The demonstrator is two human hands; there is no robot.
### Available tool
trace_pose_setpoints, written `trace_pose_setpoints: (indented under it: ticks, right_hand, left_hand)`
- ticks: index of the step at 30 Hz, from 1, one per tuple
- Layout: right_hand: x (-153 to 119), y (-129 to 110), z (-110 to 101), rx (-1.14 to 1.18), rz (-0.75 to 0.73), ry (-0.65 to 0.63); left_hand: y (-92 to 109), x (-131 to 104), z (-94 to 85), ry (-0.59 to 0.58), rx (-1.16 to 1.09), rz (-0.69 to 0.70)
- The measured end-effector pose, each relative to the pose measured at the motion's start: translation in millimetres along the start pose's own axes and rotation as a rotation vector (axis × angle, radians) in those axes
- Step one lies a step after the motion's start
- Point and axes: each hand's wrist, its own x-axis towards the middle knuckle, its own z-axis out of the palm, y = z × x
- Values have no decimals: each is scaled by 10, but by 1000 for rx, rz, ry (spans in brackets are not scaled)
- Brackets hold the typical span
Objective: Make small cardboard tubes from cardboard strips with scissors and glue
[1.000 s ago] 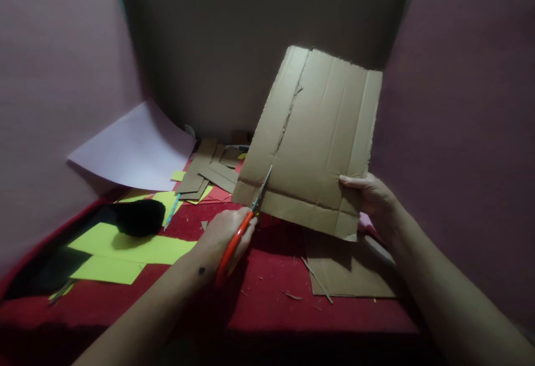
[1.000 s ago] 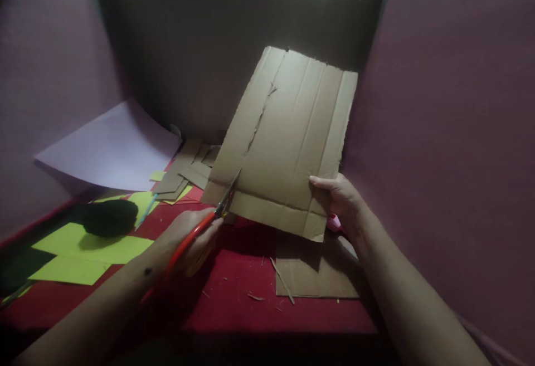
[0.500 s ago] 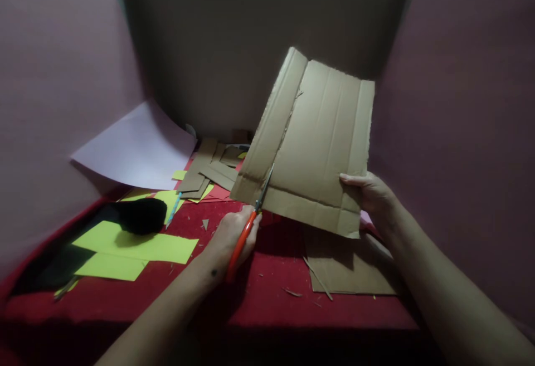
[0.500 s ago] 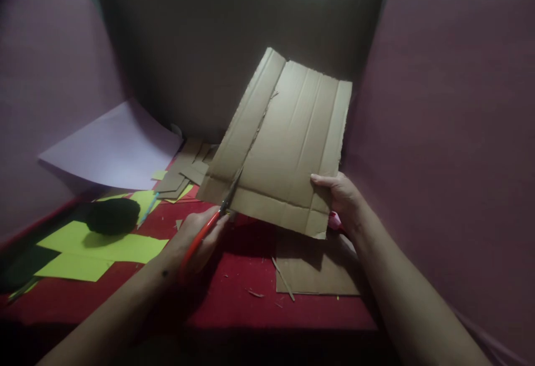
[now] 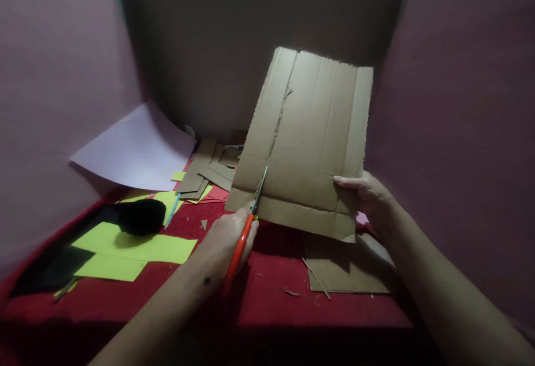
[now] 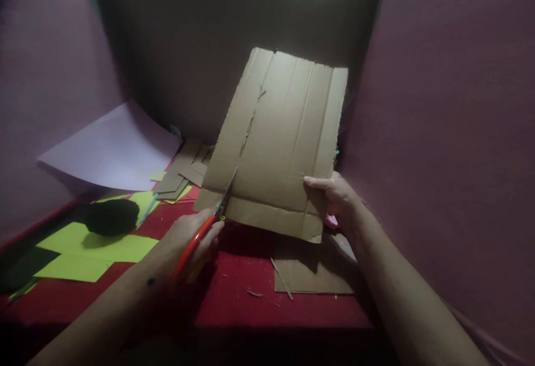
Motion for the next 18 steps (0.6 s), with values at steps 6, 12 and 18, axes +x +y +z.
trace_pose_setpoints:
  ticks: [6,12,18]
  right_hand:
    - [17,25,-21,17,19,-4]
    - [51,50,-41,1,21,9]
    - [50,19,4,14,-13,64]
  left_hand:
    - [103,-23,-30,35,-11,-8]
    - [152,52,27,152,324,-11]
    - [116,180,78,155,360,-86]
